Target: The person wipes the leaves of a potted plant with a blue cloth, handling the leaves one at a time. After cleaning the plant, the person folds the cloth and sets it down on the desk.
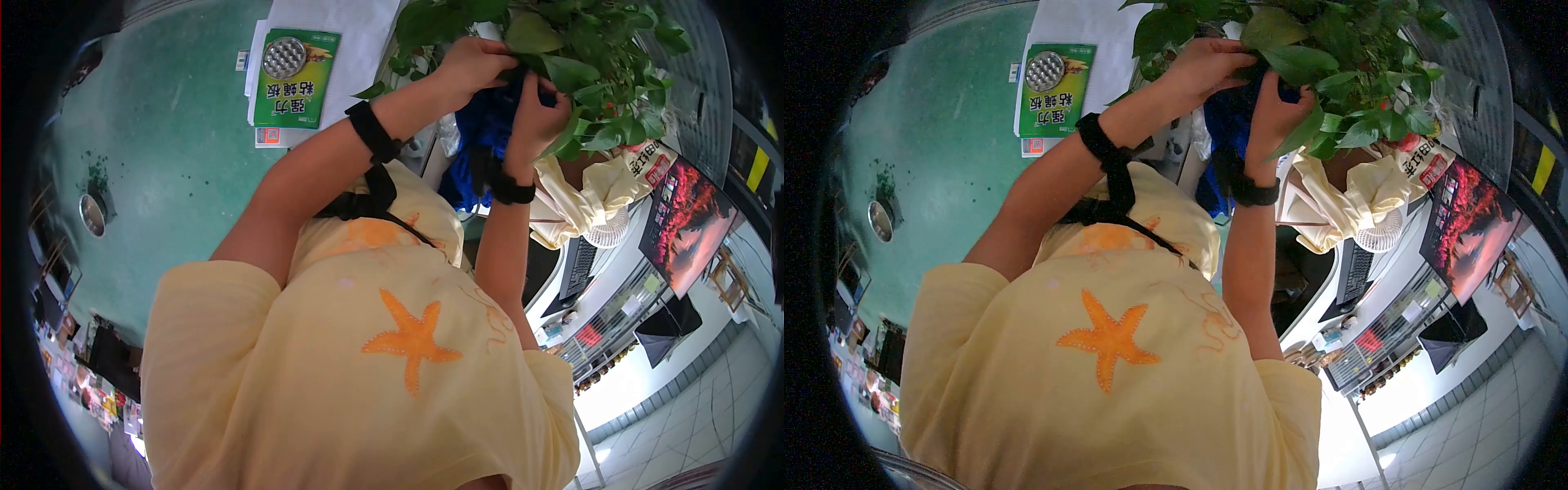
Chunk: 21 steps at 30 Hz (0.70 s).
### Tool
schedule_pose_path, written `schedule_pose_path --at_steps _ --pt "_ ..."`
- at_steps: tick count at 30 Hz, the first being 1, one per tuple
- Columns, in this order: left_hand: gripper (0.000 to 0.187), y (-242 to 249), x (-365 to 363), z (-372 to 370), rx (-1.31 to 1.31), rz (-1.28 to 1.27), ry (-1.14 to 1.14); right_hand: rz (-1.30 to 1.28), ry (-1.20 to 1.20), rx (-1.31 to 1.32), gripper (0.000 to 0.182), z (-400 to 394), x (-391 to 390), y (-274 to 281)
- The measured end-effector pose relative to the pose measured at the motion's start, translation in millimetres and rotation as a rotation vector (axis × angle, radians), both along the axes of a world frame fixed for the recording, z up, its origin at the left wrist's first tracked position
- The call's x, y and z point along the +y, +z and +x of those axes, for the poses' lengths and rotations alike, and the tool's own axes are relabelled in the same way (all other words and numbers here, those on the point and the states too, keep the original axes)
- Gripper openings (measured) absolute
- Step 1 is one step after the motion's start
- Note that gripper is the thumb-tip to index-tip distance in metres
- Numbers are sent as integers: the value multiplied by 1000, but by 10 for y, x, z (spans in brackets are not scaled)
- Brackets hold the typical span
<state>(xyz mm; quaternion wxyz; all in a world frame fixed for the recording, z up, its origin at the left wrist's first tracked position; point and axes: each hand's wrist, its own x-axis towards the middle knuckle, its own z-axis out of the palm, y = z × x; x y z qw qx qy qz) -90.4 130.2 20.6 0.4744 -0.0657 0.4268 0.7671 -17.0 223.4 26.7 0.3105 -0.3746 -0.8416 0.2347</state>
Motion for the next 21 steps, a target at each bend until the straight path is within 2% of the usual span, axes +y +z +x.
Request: schedule_pose_path --at_steps 4,7,9,13,15,19,21 --pt "24 -14 -20 32 -35 8 42 -92 68 -24 19 68 82 -23" --pt "25 -46 -8 31 -75 18 36 -98 118 -183 17 170 101 77" --pt "25 -41 0 17 -102 16 72 -82 184 -191 20 239 131 86" --pt "26 -97 33 -7 57 -58 47 -64 270 -166 17 273 32 271" --pt "25 -200 63 -3 171 -84 -13 -166 305 -166 16 244 -1 332" --pt "26 -291 83 49 227 23 -14 -293 364 -210 18 161 -16 403" --pt "27 -240 63 76 218 18 -16 -165 362 -111 19 139 59 298"
